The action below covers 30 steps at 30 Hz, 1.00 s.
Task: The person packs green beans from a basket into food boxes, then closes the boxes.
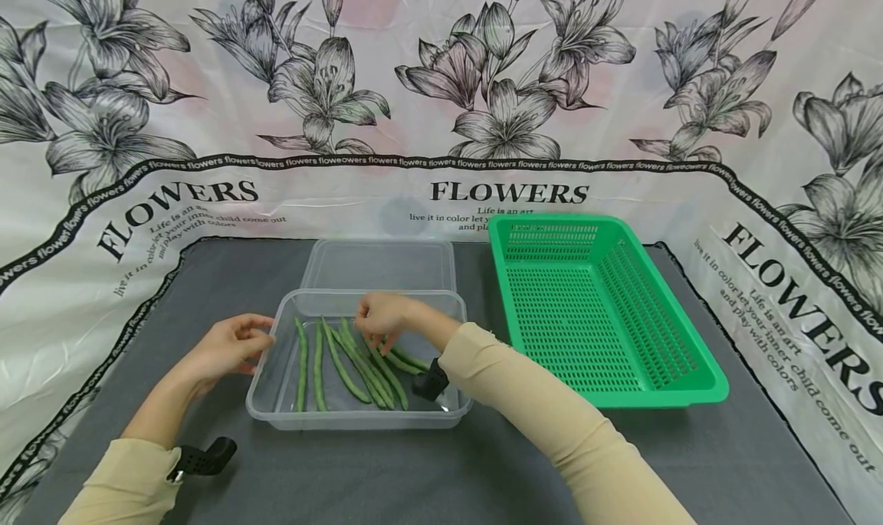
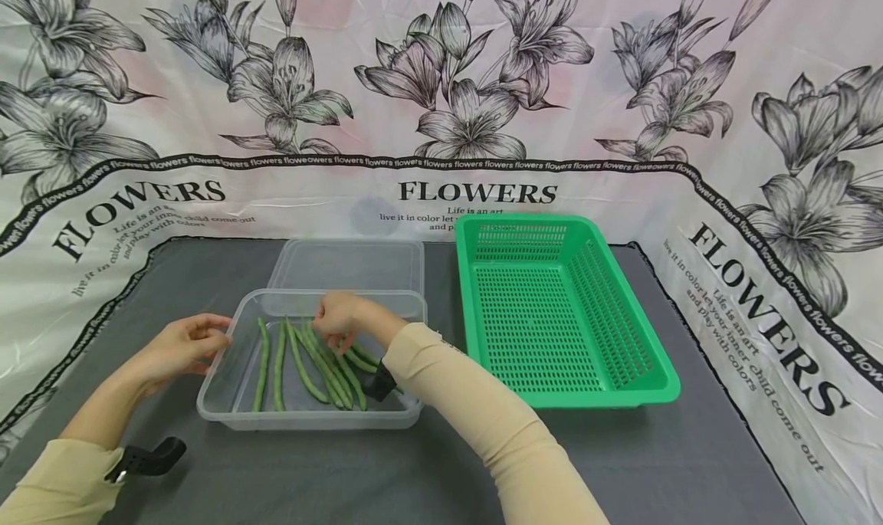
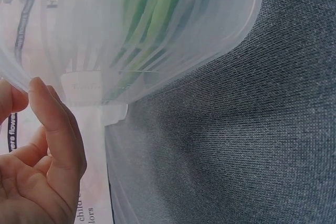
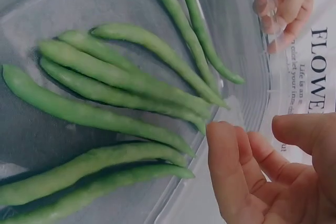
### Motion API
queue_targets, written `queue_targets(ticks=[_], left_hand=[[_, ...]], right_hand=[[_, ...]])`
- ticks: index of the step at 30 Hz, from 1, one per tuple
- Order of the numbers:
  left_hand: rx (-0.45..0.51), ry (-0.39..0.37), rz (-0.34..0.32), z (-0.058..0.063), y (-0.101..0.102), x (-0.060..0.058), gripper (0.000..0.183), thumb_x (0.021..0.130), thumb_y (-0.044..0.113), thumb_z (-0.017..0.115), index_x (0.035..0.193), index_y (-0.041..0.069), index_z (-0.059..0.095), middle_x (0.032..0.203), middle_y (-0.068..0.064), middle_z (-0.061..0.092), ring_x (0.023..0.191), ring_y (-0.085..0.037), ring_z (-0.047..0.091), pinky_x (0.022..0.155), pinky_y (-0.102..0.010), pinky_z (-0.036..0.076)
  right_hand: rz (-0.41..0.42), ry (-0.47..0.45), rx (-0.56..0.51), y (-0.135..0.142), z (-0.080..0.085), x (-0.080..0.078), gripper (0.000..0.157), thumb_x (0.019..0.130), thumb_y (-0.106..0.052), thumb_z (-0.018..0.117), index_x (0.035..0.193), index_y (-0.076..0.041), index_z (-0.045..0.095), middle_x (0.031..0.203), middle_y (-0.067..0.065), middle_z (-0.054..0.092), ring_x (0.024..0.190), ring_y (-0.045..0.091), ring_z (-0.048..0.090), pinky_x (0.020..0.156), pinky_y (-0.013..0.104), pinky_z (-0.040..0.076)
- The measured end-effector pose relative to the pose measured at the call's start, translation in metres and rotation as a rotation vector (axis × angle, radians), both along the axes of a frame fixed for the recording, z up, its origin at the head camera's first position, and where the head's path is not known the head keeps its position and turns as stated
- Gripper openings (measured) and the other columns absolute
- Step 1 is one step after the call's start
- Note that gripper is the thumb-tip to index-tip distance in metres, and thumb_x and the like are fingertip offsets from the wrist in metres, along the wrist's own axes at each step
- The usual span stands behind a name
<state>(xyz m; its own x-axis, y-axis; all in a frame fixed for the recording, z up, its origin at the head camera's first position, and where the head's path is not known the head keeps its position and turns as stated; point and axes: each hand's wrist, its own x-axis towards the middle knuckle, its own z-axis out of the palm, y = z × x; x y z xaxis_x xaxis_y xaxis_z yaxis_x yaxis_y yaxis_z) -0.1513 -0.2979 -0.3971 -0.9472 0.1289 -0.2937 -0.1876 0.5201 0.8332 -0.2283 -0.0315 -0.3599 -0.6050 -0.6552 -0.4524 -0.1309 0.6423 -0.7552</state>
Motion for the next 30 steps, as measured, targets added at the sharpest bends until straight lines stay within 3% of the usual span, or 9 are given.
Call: queue_targets(ticks=[2,5,11,14,21,26,27,30], left_hand=[[0.002,0.002,-0.005,0.0,0.0,-0.001,0.055,0.093,0.029,0.054,0.136,-0.001,0.035,0.103,-0.015,0.056,0.088,-0.02,0.055,0.07,-0.035,0.053],[0.004,-0.001,-0.006,0.001,0.001,-0.001,0.055,0.094,0.029,0.054,0.136,-0.001,0.035,0.104,-0.015,0.056,0.088,-0.019,0.055,0.07,-0.034,0.053],[0.009,-0.003,-0.017,0.001,0.0,-0.001,0.056,0.094,0.028,0.053,0.136,-0.003,0.034,0.107,-0.017,0.056,0.089,-0.02,0.055,0.07,-0.034,0.053],[0.015,-0.008,-0.028,0.001,0.0,-0.002,0.057,0.094,0.029,0.054,0.136,-0.003,0.034,0.111,-0.02,0.055,0.091,-0.021,0.056,0.07,-0.034,0.053],[0.037,-0.003,-0.058,0.006,-0.009,-0.007,0.056,0.092,0.026,0.057,0.134,-0.003,0.037,0.107,-0.021,0.056,0.082,-0.02,0.059,0.069,-0.036,0.054],[0.039,-0.011,-0.041,0.013,-0.016,-0.016,0.058,0.093,0.029,0.055,0.136,-0.004,0.034,0.116,-0.023,0.051,0.081,-0.021,0.059,0.07,-0.038,0.055],[0.039,-0.011,-0.037,0.015,-0.017,-0.017,0.059,0.093,0.03,0.055,0.136,-0.004,0.034,0.118,-0.024,0.05,0.082,-0.021,0.06,0.07,-0.038,0.055],[0.029,-0.002,-0.019,0.018,-0.02,-0.024,0.059,0.093,0.031,0.054,0.136,-0.004,0.034,0.121,-0.025,0.049,0.084,-0.021,0.06,0.072,-0.038,0.055]], right_hand=[[-0.023,0.01,0.015,0.001,0.001,0.0,0.026,0.098,-0.016,0.044,0.109,0.006,0.053,0.104,0.027,0.057,0.086,0.037,0.061,0.072,0.044,0.055],[-0.039,0.047,0.045,0.003,0.004,-0.001,0.026,0.099,-0.019,0.043,0.111,0.002,0.053,0.108,0.026,0.058,0.08,0.033,0.06,0.069,0.04,0.055],[-0.044,0.138,0.051,0.011,0.011,-0.009,0.027,0.099,-0.021,0.042,0.114,-0.003,0.054,0.109,0.02,0.059,0.083,0.029,0.062,0.067,0.038,0.056],[-0.058,0.171,0.021,0.016,0.015,-0.014,0.027,0.099,-0.022,0.043,0.115,-0.003,0.053,0.109,0.018,0.059,0.092,0.031,0.061,0.071,0.04,0.055],[-0.105,0.296,0.017,0.029,0.023,-0.029,0.025,0.099,-0.022,0.043,0.114,-0.005,0.054,0.104,0.01,0.061,0.091,0.027,0.062,0.068,0.031,0.055],[-0.149,0.346,0.023,0.043,0.023,-0.04,0.03,0.099,-0.025,0.041,0.119,-0.006,0.054,0.108,0.01,0.061,0.092,0.024,0.062,0.074,0.034,0.054],[-0.145,0.37,-0.007,0.049,0.014,-0.049,0.033,0.099,-0.03,0.041,0.117,-0.007,0.055,0.104,0.009,0.061,0.087,0.022,0.062,0.07,0.033,0.053],[-0.172,0.399,0.003,0.06,0.008,-0.061,0.034,0.098,-0.034,0.041,0.116,-0.009,0.055,0.103,0.007,0.061,0.082,0.018,0.062,0.07,0.031,0.052]])
